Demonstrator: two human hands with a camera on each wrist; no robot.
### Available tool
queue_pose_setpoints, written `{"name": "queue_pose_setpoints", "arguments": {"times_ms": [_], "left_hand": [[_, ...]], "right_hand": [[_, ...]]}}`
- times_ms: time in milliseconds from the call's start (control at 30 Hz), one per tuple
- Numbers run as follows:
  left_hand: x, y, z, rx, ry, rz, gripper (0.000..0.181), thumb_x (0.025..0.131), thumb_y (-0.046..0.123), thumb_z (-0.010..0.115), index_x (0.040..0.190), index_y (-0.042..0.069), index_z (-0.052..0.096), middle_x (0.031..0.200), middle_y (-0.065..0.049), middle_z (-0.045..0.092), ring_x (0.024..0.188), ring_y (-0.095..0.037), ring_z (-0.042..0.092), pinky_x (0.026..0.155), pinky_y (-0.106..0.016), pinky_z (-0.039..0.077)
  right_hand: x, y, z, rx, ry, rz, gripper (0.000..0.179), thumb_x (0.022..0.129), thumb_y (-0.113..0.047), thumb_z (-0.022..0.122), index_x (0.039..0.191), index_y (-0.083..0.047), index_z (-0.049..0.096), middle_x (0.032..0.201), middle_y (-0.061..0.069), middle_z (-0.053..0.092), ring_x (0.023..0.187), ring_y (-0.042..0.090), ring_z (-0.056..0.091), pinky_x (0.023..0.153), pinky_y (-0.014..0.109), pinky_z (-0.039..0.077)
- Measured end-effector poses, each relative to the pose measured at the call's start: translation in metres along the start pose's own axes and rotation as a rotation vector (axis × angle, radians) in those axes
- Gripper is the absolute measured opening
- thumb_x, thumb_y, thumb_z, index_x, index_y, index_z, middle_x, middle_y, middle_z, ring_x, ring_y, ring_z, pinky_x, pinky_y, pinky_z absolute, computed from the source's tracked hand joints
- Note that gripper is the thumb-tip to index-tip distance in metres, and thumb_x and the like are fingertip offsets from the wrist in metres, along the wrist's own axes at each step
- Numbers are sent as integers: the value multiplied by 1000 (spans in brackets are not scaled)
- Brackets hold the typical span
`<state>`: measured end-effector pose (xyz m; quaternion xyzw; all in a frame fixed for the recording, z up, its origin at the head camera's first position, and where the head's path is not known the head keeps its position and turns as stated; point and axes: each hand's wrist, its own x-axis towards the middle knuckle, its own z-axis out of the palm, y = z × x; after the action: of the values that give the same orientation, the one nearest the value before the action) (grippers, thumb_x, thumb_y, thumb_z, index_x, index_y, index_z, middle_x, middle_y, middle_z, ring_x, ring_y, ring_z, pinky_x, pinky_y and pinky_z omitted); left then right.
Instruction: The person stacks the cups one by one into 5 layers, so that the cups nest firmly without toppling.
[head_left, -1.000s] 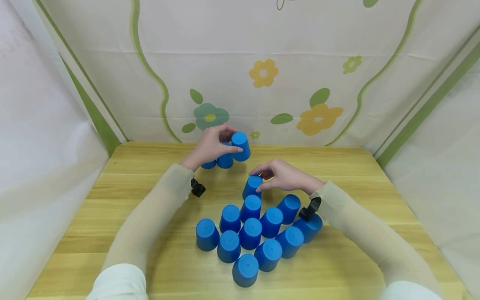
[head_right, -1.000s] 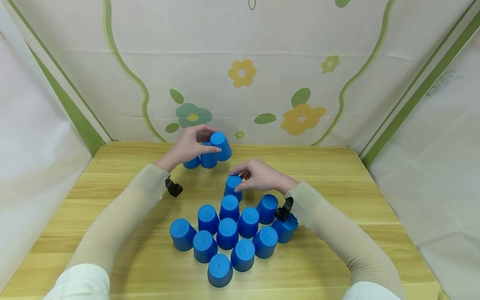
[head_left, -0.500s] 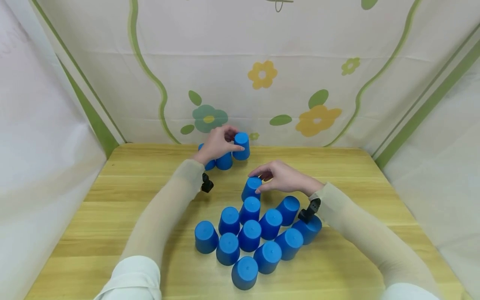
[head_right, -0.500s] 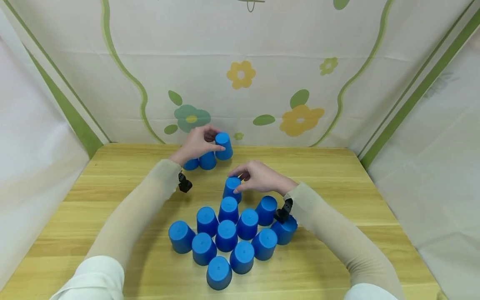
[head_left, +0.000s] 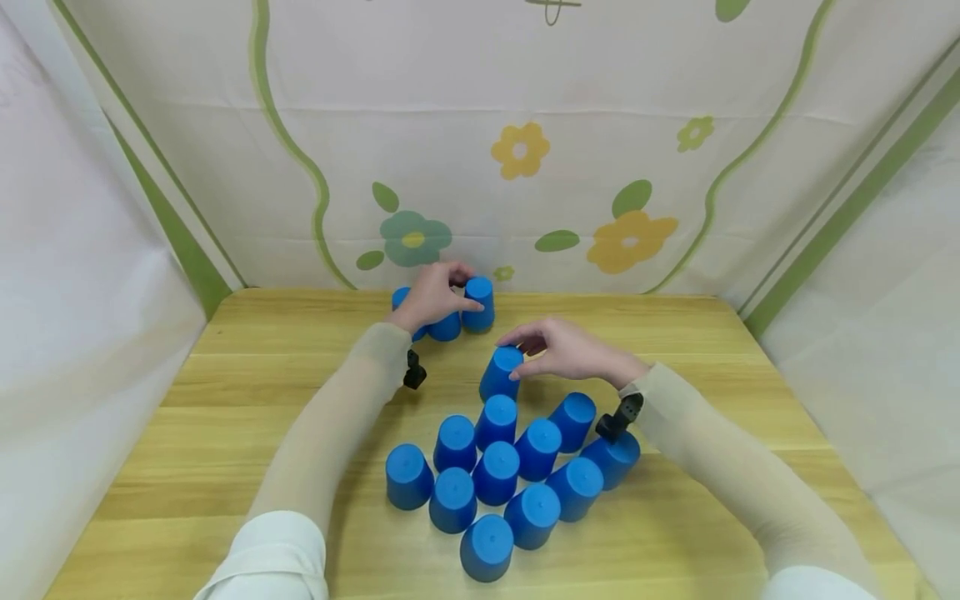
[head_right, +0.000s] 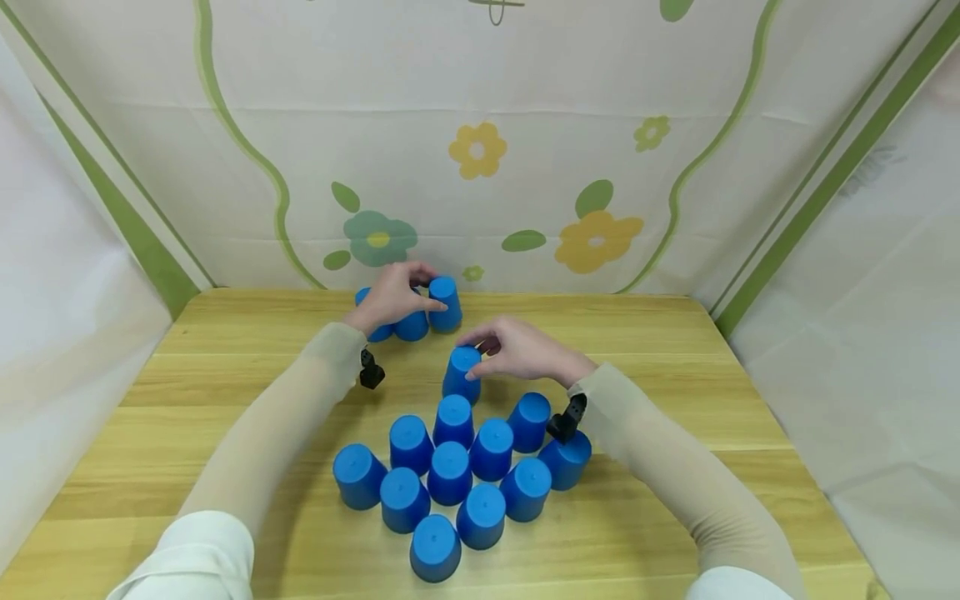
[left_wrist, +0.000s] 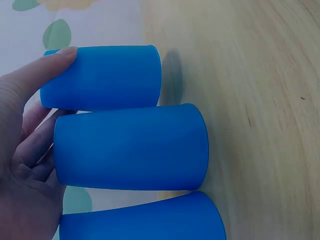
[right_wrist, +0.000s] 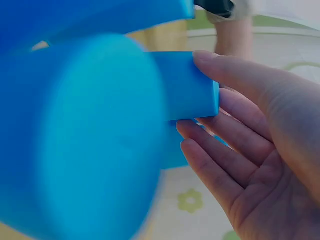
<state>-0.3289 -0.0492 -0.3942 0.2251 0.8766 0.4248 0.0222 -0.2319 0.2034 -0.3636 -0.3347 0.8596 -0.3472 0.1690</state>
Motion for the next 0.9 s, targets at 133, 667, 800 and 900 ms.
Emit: {"name": "queue_pose_setpoints", "arguments": {"times_ms": [133, 667, 800, 900], "left_hand": [[2, 0, 1, 29, -17, -4, 47, 83, 23, 88, 122, 7, 67, 116, -6, 68, 106, -23, 61, 95, -38, 50], [3, 2, -2, 124, -111, -46, 50, 81, 27, 89, 121, 8, 68, 119, -9, 67, 112, -24, 62, 96, -38, 51], [3, 5, -2, 135, -127, -59, 51, 81, 26, 89, 122, 6, 67, 118, -10, 67, 110, -25, 62, 95, -38, 52], [4, 6, -2, 146, -135, -67, 51, 81, 27, 89, 122, 7, 67, 118, -9, 67, 109, -24, 62, 94, -38, 52]], "right_hand": [[-3, -3, -16, 7, 66, -40, 46, 89, -18, 82, 130, -2, 68, 123, 6, 70, 108, 23, 68, 95, 46, 54], [10, 9, -75, -37, 318, 98, 50, 90, -25, 82, 134, -10, 67, 126, 8, 68, 109, 26, 68, 92, 42, 56], [18, 22, -76, -22, 338, 150, 50, 90, -25, 81, 136, -11, 66, 127, 8, 67, 109, 25, 68, 92, 42, 56], [24, 31, -74, -15, 335, 172, 50, 90, -24, 81, 136, -9, 66, 127, 11, 67, 109, 27, 68, 91, 44, 56]]}}
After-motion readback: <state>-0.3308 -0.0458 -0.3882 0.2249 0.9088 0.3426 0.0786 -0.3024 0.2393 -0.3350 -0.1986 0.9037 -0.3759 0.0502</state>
